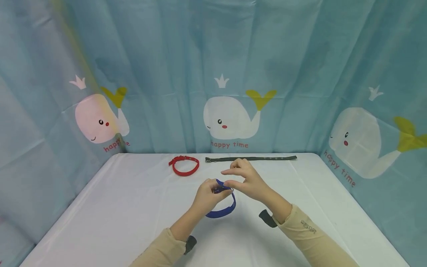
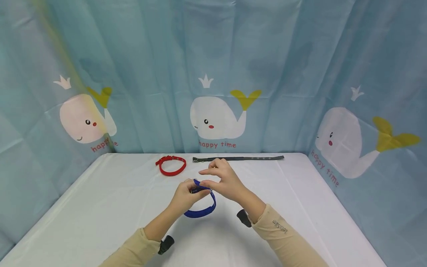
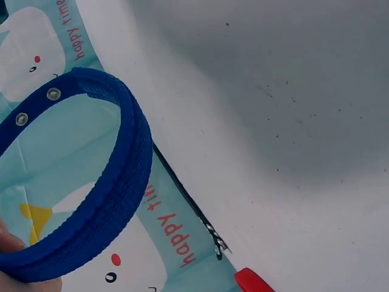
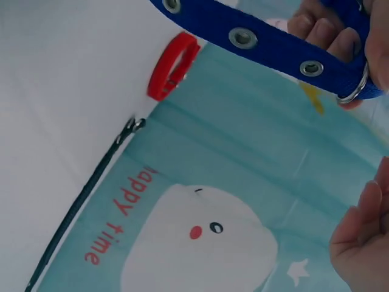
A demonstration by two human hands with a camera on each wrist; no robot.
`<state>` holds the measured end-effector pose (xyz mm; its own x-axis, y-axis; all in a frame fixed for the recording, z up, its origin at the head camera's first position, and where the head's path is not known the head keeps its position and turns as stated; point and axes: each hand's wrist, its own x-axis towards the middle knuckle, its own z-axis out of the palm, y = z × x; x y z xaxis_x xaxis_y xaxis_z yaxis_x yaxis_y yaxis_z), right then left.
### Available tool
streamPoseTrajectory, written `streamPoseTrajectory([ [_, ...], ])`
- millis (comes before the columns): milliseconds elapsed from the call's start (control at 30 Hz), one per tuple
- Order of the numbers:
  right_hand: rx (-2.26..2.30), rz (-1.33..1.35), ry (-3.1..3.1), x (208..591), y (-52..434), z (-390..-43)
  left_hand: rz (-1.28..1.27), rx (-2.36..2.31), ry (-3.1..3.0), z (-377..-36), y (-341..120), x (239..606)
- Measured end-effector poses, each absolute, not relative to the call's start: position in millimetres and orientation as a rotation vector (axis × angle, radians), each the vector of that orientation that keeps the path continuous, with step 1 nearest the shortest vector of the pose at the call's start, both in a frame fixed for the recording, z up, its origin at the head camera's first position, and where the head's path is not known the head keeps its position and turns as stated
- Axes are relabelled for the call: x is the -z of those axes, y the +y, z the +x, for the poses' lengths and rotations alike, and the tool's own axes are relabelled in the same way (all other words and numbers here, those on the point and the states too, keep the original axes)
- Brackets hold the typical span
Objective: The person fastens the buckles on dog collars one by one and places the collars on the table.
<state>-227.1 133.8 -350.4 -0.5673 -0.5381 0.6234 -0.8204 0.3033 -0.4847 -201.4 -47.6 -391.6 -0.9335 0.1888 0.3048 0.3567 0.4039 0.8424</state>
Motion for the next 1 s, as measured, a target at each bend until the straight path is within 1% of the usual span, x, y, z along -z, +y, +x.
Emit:
streamPoseTrajectory([
  [233,-1.055,1.31,-2.309,344.7,125.3,-227.5,-0.526,1.496,-2.511,-202.6,-46.4,392.4],
  [400,-1.121,1.322,-2.371,345.7,123.8,-230.6,-0.508,1.478,-2.535,-202.4,-47.7,393.6],
  [767,-1.523,1.149,-2.448,332.4,126.6,-229.7,-0.482,1.456,-2.653,-202.4,-47.5,397.8],
  [900,-1.57,1.105,-2.437,333.6,128.7,-229.1,-0.435,1.487,-2.634,-202.0,-50.3,397.5],
  [1000,-1.534,1.064,-2.438,338.3,130.8,-229.2,-0.459,1.428,-2.622,-202.0,-53.1,397.7],
])
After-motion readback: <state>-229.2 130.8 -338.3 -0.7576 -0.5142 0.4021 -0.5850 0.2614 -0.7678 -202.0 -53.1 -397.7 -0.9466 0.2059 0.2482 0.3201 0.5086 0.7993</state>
